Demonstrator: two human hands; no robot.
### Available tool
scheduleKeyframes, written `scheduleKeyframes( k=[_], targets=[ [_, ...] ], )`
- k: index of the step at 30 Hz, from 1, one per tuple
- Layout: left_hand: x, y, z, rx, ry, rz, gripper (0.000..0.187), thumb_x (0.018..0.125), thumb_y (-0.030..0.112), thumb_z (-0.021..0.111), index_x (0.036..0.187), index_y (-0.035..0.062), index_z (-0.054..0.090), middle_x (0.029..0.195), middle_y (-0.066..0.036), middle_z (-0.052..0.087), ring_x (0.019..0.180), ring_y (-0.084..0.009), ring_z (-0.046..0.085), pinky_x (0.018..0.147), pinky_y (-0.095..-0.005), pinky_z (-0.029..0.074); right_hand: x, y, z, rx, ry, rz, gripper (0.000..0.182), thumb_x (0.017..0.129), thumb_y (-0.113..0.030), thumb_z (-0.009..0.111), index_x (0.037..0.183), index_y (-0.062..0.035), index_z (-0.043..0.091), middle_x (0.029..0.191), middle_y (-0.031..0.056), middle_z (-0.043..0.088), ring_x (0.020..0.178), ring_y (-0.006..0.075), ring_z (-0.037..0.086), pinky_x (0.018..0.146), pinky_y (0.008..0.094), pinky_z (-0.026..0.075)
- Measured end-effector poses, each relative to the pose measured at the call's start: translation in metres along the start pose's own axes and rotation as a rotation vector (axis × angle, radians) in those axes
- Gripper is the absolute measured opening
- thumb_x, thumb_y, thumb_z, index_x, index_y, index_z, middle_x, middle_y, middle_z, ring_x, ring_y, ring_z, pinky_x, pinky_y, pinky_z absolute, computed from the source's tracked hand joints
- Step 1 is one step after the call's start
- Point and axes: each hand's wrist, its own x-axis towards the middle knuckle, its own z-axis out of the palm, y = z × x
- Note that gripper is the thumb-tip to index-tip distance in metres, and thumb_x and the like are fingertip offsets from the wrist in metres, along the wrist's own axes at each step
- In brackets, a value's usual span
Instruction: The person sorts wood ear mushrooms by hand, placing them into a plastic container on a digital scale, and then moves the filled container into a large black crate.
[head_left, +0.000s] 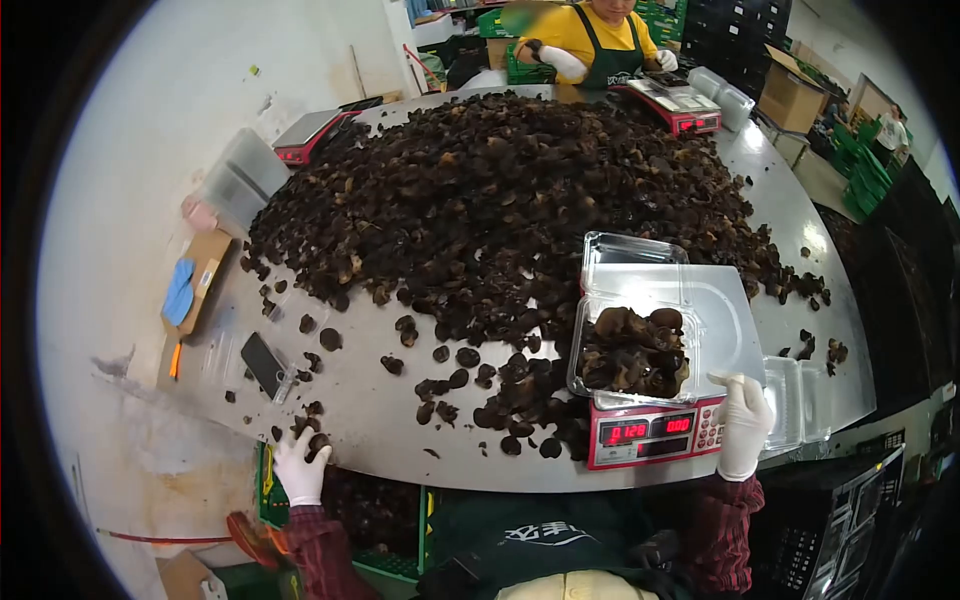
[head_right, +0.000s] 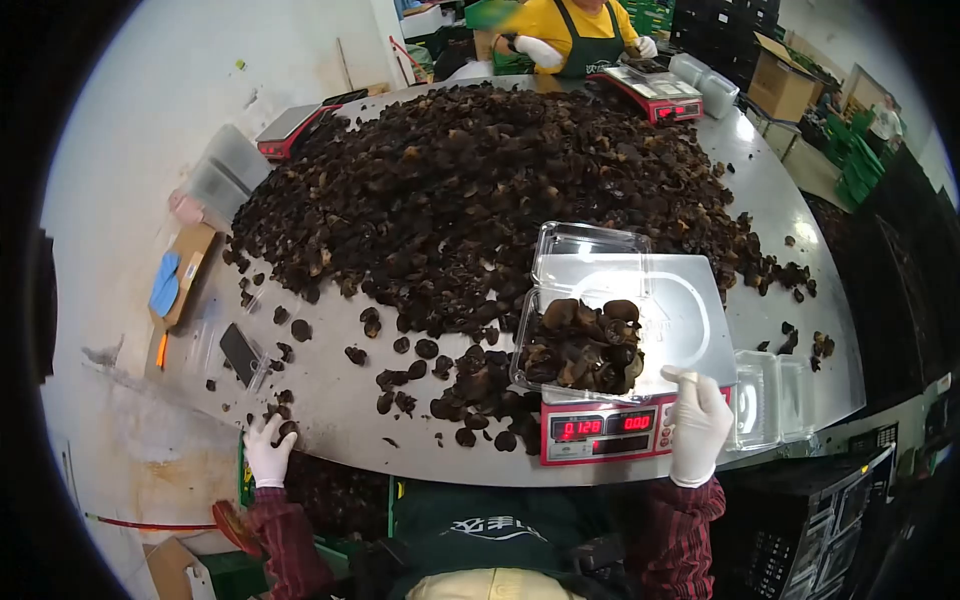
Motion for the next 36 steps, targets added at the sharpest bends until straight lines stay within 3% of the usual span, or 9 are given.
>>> scheduleKeyframes(
  k=[4, 9, 12, 16, 22, 26, 30, 32, 36],
  targets=[
    [0.024, 0.087, -0.009, -0.677, -0.105, 0.149, 0.052, 0.069, 0.003, 0.070, 0.120, 0.0115, 0.061, 0.128, -0.015, 0.053, 0.118, -0.0334, 0.049, 0.102, -0.0394, 0.039, -0.005, 0.005, -0.005, 0.033, 0.016, 0.103, 0.021, 0.096, -0.010, 0.050, 0.091, 0.0011, 0.067, 0.069, -0.0016, 0.057, 0.048, 0.0009, 0.039, 0.046, 0.0172, 0.032],
    [0.033, 0.244, -0.001, -0.783, -0.310, 0.714, 0.063, 0.069, 0.009, 0.074, 0.128, 0.0217, 0.055, 0.130, -0.019, 0.048, 0.112, -0.0335, 0.051, 0.095, -0.0385, 0.044, -0.009, 0.014, 0.000, -0.044, -0.064, 0.030, 0.022, 0.097, -0.012, 0.050, 0.091, 0.0022, 0.065, 0.063, -0.0017, 0.055, 0.046, 0.0007, 0.038, 0.041, 0.0179, 0.030],
    [0.043, 0.287, 0.017, -0.699, -0.337, 0.793, 0.057, 0.071, 0.007, 0.072, 0.124, 0.0194, 0.057, 0.129, -0.014, 0.049, 0.109, -0.0339, 0.050, 0.093, -0.0373, 0.045, -0.012, 0.006, -0.001, -0.031, -0.062, 0.079, 0.015, 0.093, -0.006, 0.056, 0.090, -0.0002, 0.070, 0.057, -0.0064, 0.047, 0.047, -0.0001, 0.034, 0.043, 0.0190, 0.026],
    [0.060, 0.289, 0.060, -0.952, -0.311, 0.663, 0.033, 0.068, -0.005, 0.063, 0.099, 0.0090, 0.065, 0.092, -0.009, 0.061, 0.092, -0.0286, 0.059, 0.083, -0.0341, 0.048, -0.014, 0.012, -0.010, 0.015, -0.025, 0.139, 0.016, 0.093, -0.007, 0.055, 0.092, 0.0020, 0.069, 0.059, -0.0053, 0.051, 0.049, 0.0000, 0.040, 0.043, 0.0179, 0.030],
    [0.070, 0.262, 0.043, -1.489, -0.756, 0.031, 0.023, 0.074, -0.006, 0.061, 0.095, 0.0018, 0.066, 0.090, -0.004, 0.063, 0.088, -0.0141, 0.060, 0.080, -0.0239, 0.046, -0.012, 0.019, -0.011, 0.020, -0.072, 0.166, 0.016, 0.093, -0.007, 0.055, 0.093, 0.0022, 0.068, 0.062, -0.0026, 0.057, 0.049, 0.0010, 0.044, 0.045, 0.0173, 0.034],
    [0.072, 0.271, 0.002, -1.684, -0.714, -0.002, 0.025, 0.073, -0.010, 0.060, 0.095, 0.0009, 0.066, 0.092, -0.003, 0.062, 0.090, -0.0124, 0.058, 0.080, -0.0231, 0.046, -0.012, 0.000, -0.002, -0.022, -0.065, 0.118, 0.016, 0.093, -0.007, 0.056, 0.093, 0.0017, 0.069, 0.063, -0.0007, 0.059, 0.049, 0.0013, 0.044, 0.045, 0.0178, 0.034],
    [0.072, 0.324, -0.057, -1.549, -0.309, 0.595, 0.026, 0.072, -0.014, 0.059, 0.092, 0.0015, 0.065, 0.099, -0.008, 0.061, 0.090, -0.0169, 0.059, 0.076, -0.0272, 0.049, -0.011, -0.031, 0.017, 0.073, -0.255, 0.097, 0.019, 0.088, -0.010, 0.063, 0.105, -0.0011, 0.066, 0.068, 0.0006, 0.059, 0.055, 0.0053, 0.048, 0.053, 0.0216, 0.042],
    [0.069, 0.357, -0.075, -1.503, -0.219, 0.803, 0.027, 0.072, -0.012, 0.062, 0.094, 0.0027, 0.065, 0.100, -0.010, 0.062, 0.093, -0.0191, 0.060, 0.079, -0.0293, 0.050, -0.005, -0.032, 0.026, -0.044, -0.378, -0.173, 0.032, 0.089, -0.015, 0.062, 0.115, 0.0018, 0.060, 0.073, 0.0003, 0.055, 0.062, 0.0050, 0.048, 0.058, 0.0215, 0.044],
    [0.064, 0.408, -0.069, -1.209, -0.204, 1.062, 0.034, 0.074, 0.004, 0.068, 0.107, 0.0107, 0.065, 0.113, -0.009, 0.060, 0.107, -0.0295, 0.055, 0.092, -0.0368, 0.045, 0.016, -0.008, 0.058, -0.169, -0.204, -0.122, 0.026, 0.086, -0.011, 0.060, 0.107, 0.0042, 0.060, 0.077, 0.0118, 0.063, 0.065, 0.0134, 0.060, 0.062, 0.0275, 0.049]
  ],
)
